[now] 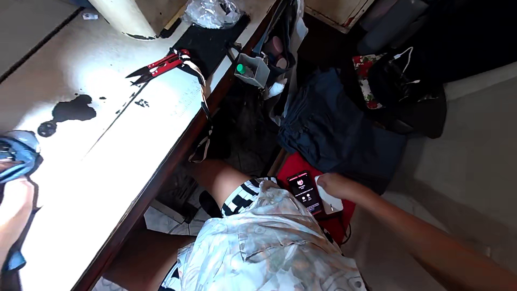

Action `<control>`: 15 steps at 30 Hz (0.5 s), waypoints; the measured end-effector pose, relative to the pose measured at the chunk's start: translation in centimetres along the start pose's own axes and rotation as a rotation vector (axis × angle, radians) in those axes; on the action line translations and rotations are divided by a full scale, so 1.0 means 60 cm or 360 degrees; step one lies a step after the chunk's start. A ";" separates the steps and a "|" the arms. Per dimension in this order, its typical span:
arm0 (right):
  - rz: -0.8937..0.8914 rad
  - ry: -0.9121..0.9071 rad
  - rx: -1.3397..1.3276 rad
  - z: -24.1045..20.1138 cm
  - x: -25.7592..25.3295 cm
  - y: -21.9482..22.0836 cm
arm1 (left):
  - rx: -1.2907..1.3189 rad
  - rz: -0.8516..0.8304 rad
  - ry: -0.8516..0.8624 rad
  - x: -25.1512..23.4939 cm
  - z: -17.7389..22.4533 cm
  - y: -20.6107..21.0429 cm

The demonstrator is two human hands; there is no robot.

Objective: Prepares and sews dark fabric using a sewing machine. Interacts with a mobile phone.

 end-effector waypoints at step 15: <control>0.1846 -0.2306 0.0414 -0.568 0.057 -0.272 | -0.0077 0.0707 0.0654 -0.042 -0.064 0.026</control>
Point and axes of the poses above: each hand's wrist, its own x-axis away from the middle knuckle, its own y-axis out of the palm, z = x × y, the point moved 2 cm from there along -x, towards the middle knuckle, and after that the axes turned 4 degrees about -z, right-handed, at the moved point
